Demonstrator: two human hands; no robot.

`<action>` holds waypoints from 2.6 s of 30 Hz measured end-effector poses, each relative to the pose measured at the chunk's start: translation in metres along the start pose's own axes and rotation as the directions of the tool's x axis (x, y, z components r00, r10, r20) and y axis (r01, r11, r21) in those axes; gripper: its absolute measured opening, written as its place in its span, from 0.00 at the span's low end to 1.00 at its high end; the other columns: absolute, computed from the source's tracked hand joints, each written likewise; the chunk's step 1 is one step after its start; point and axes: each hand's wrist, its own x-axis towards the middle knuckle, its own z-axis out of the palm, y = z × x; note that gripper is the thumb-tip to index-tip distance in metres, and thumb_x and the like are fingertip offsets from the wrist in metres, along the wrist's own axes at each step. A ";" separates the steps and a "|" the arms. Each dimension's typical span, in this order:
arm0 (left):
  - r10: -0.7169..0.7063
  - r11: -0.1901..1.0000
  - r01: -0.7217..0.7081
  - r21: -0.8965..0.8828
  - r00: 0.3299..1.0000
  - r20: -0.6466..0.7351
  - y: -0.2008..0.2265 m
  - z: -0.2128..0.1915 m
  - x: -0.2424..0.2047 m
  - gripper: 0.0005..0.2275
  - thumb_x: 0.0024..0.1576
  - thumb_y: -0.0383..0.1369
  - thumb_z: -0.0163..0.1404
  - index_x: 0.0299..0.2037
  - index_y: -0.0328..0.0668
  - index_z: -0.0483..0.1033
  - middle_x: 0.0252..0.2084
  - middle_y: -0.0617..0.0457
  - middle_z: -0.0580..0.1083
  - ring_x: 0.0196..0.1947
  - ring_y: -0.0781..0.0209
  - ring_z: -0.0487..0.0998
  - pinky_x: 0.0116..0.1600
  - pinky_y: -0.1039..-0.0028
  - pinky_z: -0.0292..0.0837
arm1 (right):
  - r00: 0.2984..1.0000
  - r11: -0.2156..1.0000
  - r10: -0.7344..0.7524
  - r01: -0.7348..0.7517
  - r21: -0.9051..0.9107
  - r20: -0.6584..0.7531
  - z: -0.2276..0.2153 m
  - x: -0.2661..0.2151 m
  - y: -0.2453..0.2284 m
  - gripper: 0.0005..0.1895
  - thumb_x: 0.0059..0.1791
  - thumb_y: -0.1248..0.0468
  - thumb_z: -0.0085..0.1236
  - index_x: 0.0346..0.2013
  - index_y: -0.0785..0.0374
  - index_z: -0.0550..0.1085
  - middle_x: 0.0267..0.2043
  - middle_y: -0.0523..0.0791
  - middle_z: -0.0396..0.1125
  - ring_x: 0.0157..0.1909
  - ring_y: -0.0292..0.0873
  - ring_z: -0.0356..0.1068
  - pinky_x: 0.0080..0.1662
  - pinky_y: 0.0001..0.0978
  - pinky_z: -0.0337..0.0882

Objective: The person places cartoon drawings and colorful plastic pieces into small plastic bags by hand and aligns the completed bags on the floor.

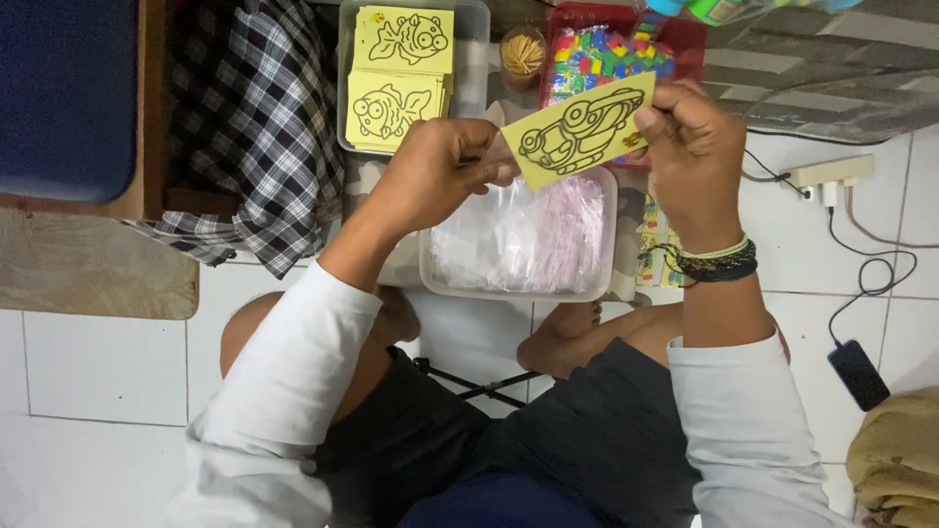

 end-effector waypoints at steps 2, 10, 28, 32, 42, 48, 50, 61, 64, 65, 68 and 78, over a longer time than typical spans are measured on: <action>-0.001 1.000 0.001 0.013 1.000 -0.005 -0.002 0.000 0.001 0.03 0.53 0.24 0.61 0.31 0.34 0.80 0.26 0.56 0.80 0.23 0.71 0.77 0.32 0.80 0.76 | 1.000 1.000 -0.005 0.005 0.001 -0.010 -0.002 0.001 0.001 0.07 0.59 0.80 0.51 0.52 0.76 0.72 0.48 0.46 0.63 0.40 0.34 0.63 0.42 0.22 0.72; -0.020 1.000 0.020 -0.005 1.000 0.017 0.000 0.001 0.002 0.05 0.53 0.22 0.59 0.38 0.32 0.82 0.28 0.54 0.80 0.24 0.70 0.78 0.33 0.80 0.78 | 0.996 0.994 -0.092 0.091 -0.057 -0.003 0.013 0.000 -0.003 0.10 0.57 0.83 0.52 0.54 0.80 0.72 0.49 0.49 0.65 0.43 0.38 0.63 0.48 0.25 0.68; 0.005 0.998 -0.003 -0.066 0.999 0.035 -0.008 0.007 0.006 0.03 0.56 0.24 0.58 0.38 0.31 0.81 0.28 0.55 0.78 0.24 0.72 0.75 0.31 0.82 0.77 | 0.994 0.994 -0.100 0.102 0.032 -0.051 0.026 -0.008 -0.001 0.10 0.55 0.80 0.58 0.47 0.70 0.69 0.46 0.49 0.67 0.44 0.39 0.66 0.51 0.28 0.70; 0.075 0.997 -0.075 0.004 0.997 -0.027 -0.007 0.011 0.005 0.04 0.56 0.24 0.60 0.38 0.32 0.82 0.27 0.56 0.78 0.22 0.73 0.72 0.28 0.81 0.70 | 0.983 0.972 -0.181 0.176 -0.158 -0.016 0.040 -0.008 -0.017 0.08 0.51 0.81 0.62 0.42 0.72 0.74 0.49 0.49 0.65 0.48 0.42 0.64 0.49 0.30 0.68; 0.089 0.991 -0.099 -0.086 0.989 -0.120 -0.007 0.012 0.007 0.03 0.58 0.23 0.60 0.39 0.39 0.84 0.18 0.66 0.60 0.18 0.76 0.53 0.23 0.82 0.47 | 0.988 0.997 -0.008 0.020 -0.072 0.156 0.052 -0.008 -0.006 0.07 0.48 0.74 0.64 0.40 0.68 0.76 0.59 0.49 0.61 0.56 0.44 0.62 0.56 0.32 0.64; 0.028 0.998 -0.024 -0.064 0.997 0.067 -0.008 0.006 0.007 0.11 0.54 0.21 0.57 0.47 0.35 0.77 0.33 0.55 0.80 0.27 0.70 0.77 0.33 0.80 0.73 | 0.990 0.978 0.120 -0.132 0.161 0.081 0.044 -0.003 0.010 0.05 0.52 0.77 0.58 0.37 0.67 0.73 0.48 0.46 0.69 0.43 0.34 0.65 0.47 0.22 0.69; -0.025 0.997 0.017 0.072 0.993 0.113 -0.015 0.005 0.010 0.10 0.54 0.22 0.55 0.46 0.36 0.77 0.31 0.56 0.79 0.26 0.68 0.76 0.33 0.76 0.73 | 0.989 0.979 0.134 -0.141 0.147 0.059 0.042 0.000 0.005 0.05 0.52 0.77 0.59 0.38 0.67 0.74 0.49 0.45 0.69 0.42 0.33 0.65 0.46 0.21 0.70; 0.126 0.955 -0.071 0.286 0.976 -0.176 -0.020 -0.005 0.016 0.05 0.51 0.22 0.59 0.36 0.31 0.77 0.27 0.49 0.79 0.22 0.59 0.77 0.32 0.68 0.73 | 0.998 0.949 -0.028 0.043 -0.313 0.052 -0.024 0.031 0.049 0.06 0.57 0.79 0.63 0.49 0.73 0.80 0.36 0.45 0.69 0.33 0.33 0.60 0.37 0.22 0.63; 0.114 0.953 -0.059 0.296 0.979 -0.172 -0.018 -0.010 0.015 0.07 0.52 0.22 0.59 0.39 0.32 0.79 0.29 0.49 0.80 0.23 0.59 0.79 0.32 0.69 0.75 | 0.972 0.789 -0.156 0.228 -0.570 0.173 -0.032 0.039 0.114 0.09 0.47 0.78 0.65 0.42 0.73 0.82 0.39 0.52 0.76 0.34 0.45 0.72 0.39 0.34 0.73; 0.115 0.954 -0.062 0.294 0.979 -0.169 -0.020 -0.010 0.014 0.07 0.52 0.22 0.59 0.39 0.32 0.79 0.29 0.49 0.80 0.23 0.59 0.79 0.32 0.69 0.75 | 0.973 0.788 -0.154 0.226 -0.573 0.171 -0.026 0.036 0.128 0.09 0.47 0.78 0.65 0.42 0.73 0.82 0.39 0.52 0.76 0.34 0.45 0.72 0.39 0.34 0.73; 0.141 0.946 -0.073 0.317 0.970 -0.196 -0.021 -0.013 0.013 0.06 0.52 0.22 0.59 0.37 0.31 0.76 0.26 0.50 0.78 0.20 0.59 0.75 0.30 0.68 0.72 | 0.974 0.608 -0.042 0.201 -0.768 0.222 -0.003 0.034 0.154 0.13 0.42 0.67 0.68 0.40 0.68 0.81 0.38 0.51 0.74 0.35 0.52 0.71 0.40 0.41 0.72; 0.126 0.950 -0.060 0.306 0.972 -0.200 -0.016 -0.019 0.006 0.06 0.52 0.22 0.58 0.38 0.29 0.77 0.29 0.47 0.80 0.22 0.56 0.79 0.31 0.67 0.74 | 0.991 0.524 0.003 0.115 -0.844 0.137 0.006 0.031 0.138 0.09 0.44 0.69 0.60 0.38 0.62 0.81 0.37 0.47 0.74 0.33 0.50 0.70 0.35 0.42 0.71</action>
